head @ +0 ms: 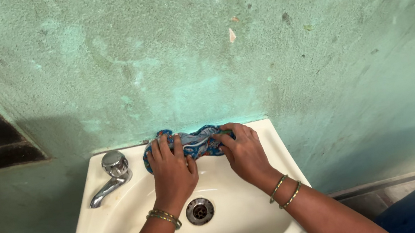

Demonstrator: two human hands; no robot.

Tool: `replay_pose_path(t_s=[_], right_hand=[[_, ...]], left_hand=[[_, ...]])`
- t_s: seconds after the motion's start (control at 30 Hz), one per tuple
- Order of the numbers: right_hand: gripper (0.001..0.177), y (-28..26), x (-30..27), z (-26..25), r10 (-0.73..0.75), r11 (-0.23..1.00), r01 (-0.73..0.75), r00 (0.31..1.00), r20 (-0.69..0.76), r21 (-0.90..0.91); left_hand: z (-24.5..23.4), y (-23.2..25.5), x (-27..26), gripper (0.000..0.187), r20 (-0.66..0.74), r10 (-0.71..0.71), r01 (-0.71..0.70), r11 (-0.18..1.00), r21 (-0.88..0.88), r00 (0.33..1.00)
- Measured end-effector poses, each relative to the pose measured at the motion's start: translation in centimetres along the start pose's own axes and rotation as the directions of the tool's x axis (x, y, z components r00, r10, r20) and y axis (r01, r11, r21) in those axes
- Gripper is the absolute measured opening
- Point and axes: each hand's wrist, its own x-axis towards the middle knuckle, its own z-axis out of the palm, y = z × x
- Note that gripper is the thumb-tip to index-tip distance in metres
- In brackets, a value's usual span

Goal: The person wipes the surfaces of a white ceramic sink and its metal faucet with a patterned cloth, moving the cloth across the basin, around the drain, and over the rim.

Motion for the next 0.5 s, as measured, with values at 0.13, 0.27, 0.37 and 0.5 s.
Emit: replay_pose_path(t_s=[0.13, 0.27, 0.37, 0.5], right_hand=[[0.036, 0.0, 0.7, 0.6, -0.144, 0.989, 0.143, 0.990, 0.016, 0.049], [0.025, 0.6, 0.7, 0.9, -0.050, 0.999, 0.050, 0.982, 0.181, 0.006], [0.027, 1.6, 0.8, 0.8, 0.113, 0.988, -0.078, 0.954, 0.276, -0.135], [0.033, 4.1, 0.6, -0.5, 0.288, 0.932, -0.195, 0.912, 0.293, -0.307]], left_hand=[[0.2, 0.1, 0.5, 0.054, -0.003, 0.030, -0.030, 0.999, -0.011, 1.000], [2.5, 0.4, 0.1, 0.048, 0.069, 0.031, -0.032, 0.999, 0.013, 0.997], [4.6, 1.6, 0.4, 0.043, 0.136, -0.022, 0.038, 0.992, -0.116, 0.991], [7.4, 5.5, 0.9, 0.047, 0.098, 0.118, -0.109, 0.990, -0.087, 0.988]])
